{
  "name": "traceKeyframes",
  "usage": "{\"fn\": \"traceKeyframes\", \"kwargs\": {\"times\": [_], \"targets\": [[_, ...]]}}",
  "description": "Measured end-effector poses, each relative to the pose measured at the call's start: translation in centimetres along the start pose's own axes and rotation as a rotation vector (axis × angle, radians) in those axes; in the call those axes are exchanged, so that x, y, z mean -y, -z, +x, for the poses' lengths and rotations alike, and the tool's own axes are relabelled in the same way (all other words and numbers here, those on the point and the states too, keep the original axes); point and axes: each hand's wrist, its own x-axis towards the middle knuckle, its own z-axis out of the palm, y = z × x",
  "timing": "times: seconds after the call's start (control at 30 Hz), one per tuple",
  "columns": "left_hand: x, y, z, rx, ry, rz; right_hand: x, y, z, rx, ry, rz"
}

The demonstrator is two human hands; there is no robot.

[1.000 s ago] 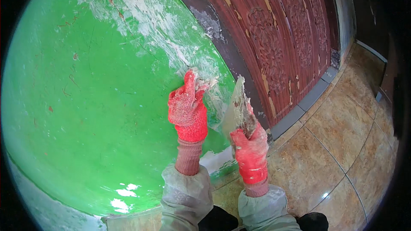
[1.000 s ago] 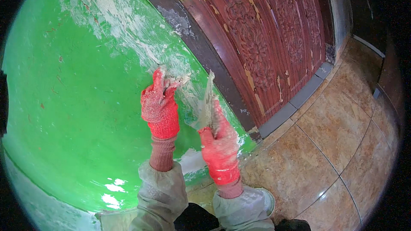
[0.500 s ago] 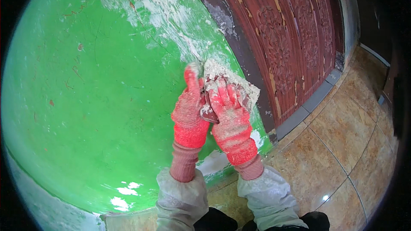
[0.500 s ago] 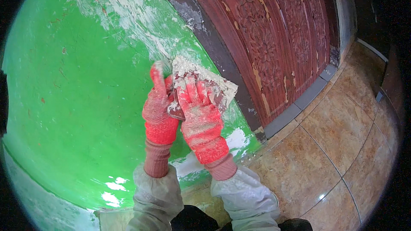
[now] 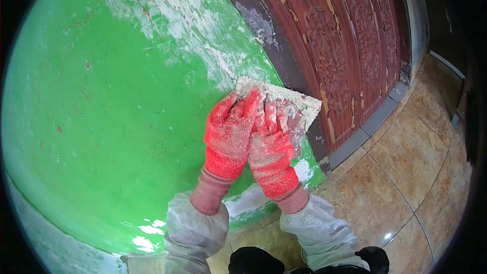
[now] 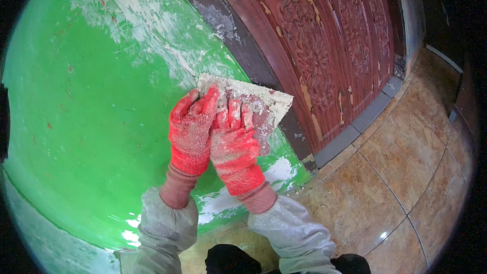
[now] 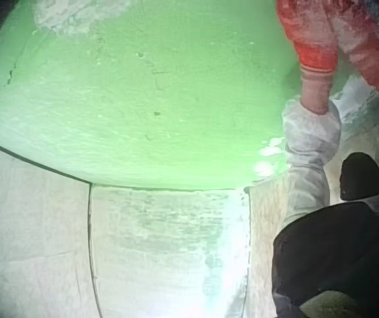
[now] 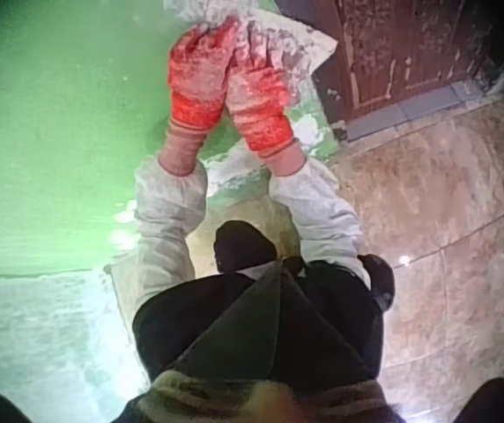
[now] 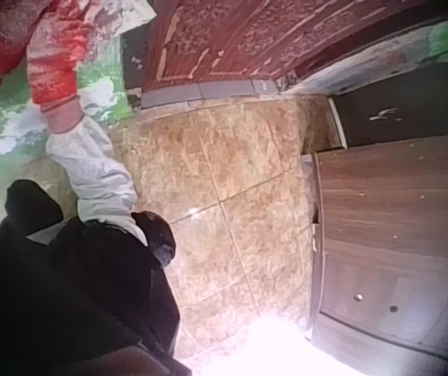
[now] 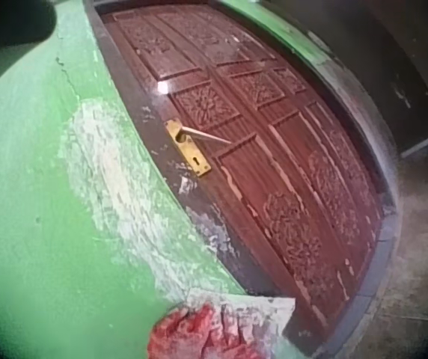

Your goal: The person applies plaster to a green wall using a trowel, taking plaster from a small bucket and smoothing it over damaged areas.

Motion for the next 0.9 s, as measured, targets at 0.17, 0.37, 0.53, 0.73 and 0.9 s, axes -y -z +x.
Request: {"fn": "traceKeyframes", "kwargs": {"times": [0.17, 0.37, 0.53, 0.73, 0.9], "targets": [[-0.7, -0.5, -0.5, -0.062, 0.051, 0.058, -0.6, -0.3, -0.6, 0.013, 0.061, -0.079], [-0.8, -1.7, -1.7, -0.115, 0.11, -0.012, -0.6, 0.0, -1.3, -0.032, 0.034, -0.166], [-1.4, -0.8, -2.3, -0.037, 0.042, 0.046, -0.6, -1.3, -2.3, 0.042, -0.008, -0.109], [-3.4, 0.2, -4.4, -0.259, 0.249, -0.057, -2.3, 0.6, -3.4, 0.161, 0.073, 0.183], [-3.0, 0.2, -6.1, -0.216, 0.429, -0.332, -2.4, 3.8, -3.4, 0.002, -0.22, 0.705]]}}
